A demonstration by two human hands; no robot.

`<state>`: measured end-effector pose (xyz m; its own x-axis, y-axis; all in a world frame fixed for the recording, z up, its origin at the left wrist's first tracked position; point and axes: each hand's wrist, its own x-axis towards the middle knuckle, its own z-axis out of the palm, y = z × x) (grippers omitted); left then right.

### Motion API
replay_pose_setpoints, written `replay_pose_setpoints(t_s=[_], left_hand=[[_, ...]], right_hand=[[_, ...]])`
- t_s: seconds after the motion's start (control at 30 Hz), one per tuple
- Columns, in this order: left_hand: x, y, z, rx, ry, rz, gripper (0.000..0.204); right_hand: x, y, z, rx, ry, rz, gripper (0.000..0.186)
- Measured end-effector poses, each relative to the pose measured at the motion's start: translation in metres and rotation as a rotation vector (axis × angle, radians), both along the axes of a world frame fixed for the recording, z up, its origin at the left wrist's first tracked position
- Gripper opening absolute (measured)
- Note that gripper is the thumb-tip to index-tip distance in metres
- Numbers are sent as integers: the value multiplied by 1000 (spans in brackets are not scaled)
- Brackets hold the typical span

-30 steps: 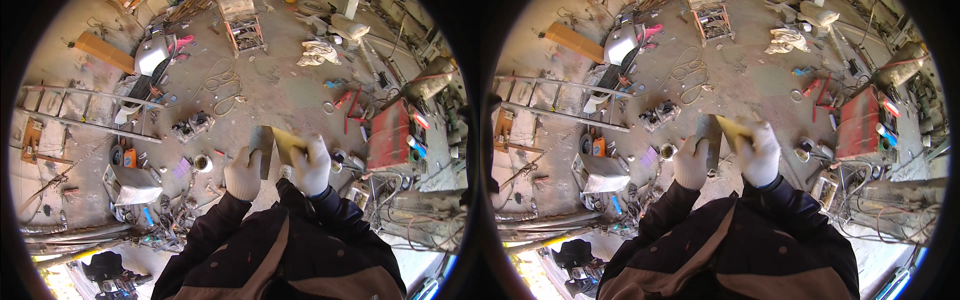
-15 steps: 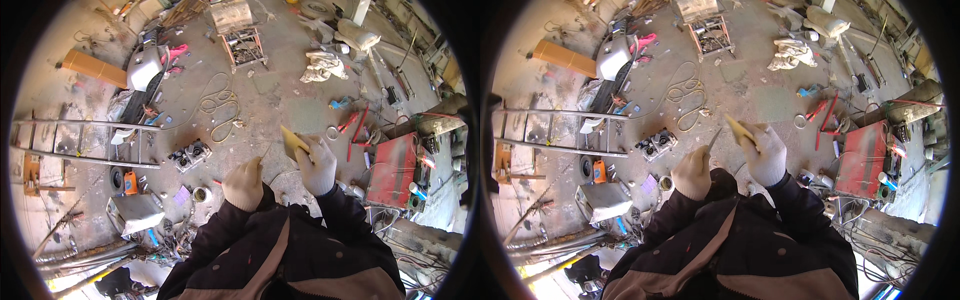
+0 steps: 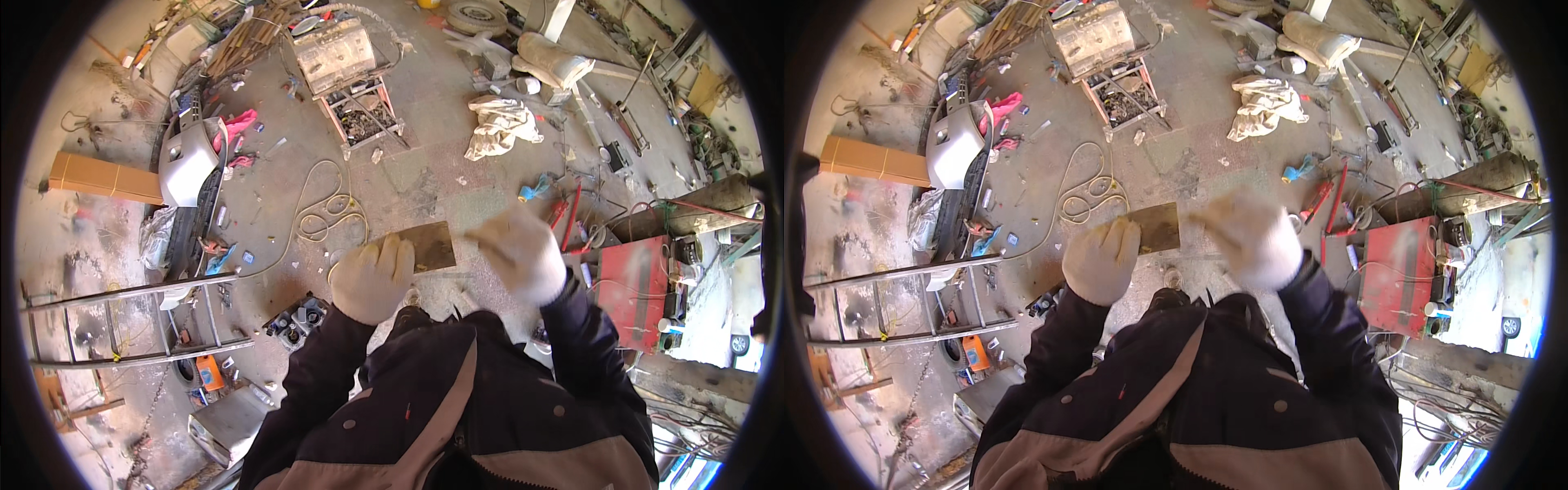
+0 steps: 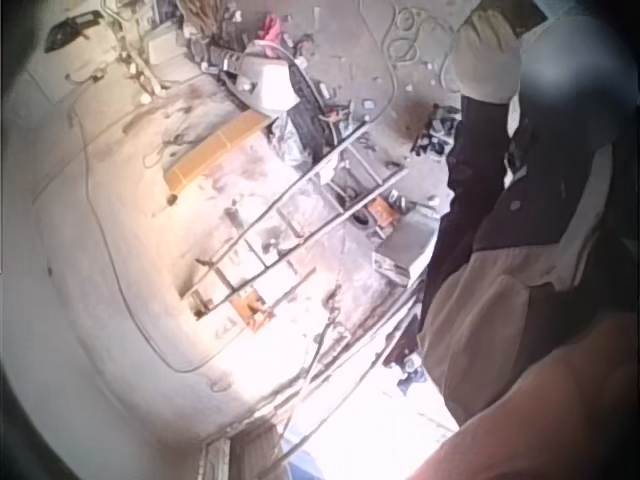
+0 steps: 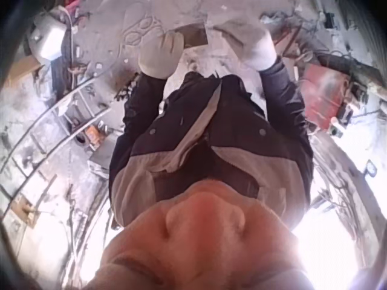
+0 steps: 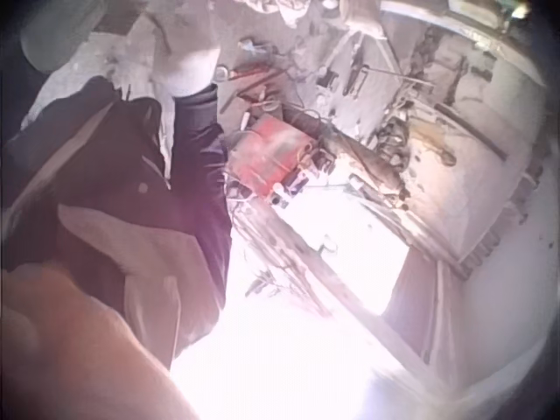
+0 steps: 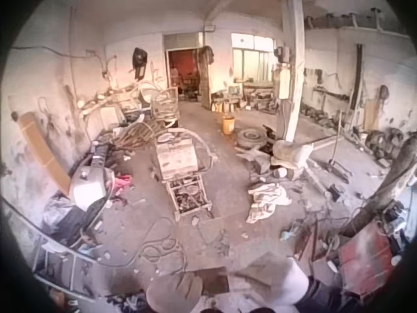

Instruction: The person applies a yellow body filler to the front bumper of a white car using a metal putty knife, then scrapes and smooths the surface. They later mix additional filler in a can and continue applying it to the bumper area.

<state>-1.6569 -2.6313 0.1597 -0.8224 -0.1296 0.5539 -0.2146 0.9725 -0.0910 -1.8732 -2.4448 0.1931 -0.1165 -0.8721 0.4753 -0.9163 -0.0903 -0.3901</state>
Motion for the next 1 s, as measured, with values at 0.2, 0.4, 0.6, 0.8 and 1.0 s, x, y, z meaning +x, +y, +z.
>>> replay_pose_setpoints(t_s=[0.2,0.4,0.6,0.8,1.0], left_hand=[[-33,-66,-4,654,115,78,11],[-102,-87,-35,2097,44,115,26],[-190,-135,-49,2207,-325,26,34],[-319,-193,-33,2257,217,108,33],[-408,-260,-10,2240,283,62,26]], right_hand=[[-52,-82,-24,-135,-1079,-444,24],[-111,-161,-62,-378,-2208,-244,44],[-189,-247,-117,-91,-2253,272,68],[-252,-300,-121,175,-1840,68,61],[-398,-354,-96,113,-1719,-51,69]])
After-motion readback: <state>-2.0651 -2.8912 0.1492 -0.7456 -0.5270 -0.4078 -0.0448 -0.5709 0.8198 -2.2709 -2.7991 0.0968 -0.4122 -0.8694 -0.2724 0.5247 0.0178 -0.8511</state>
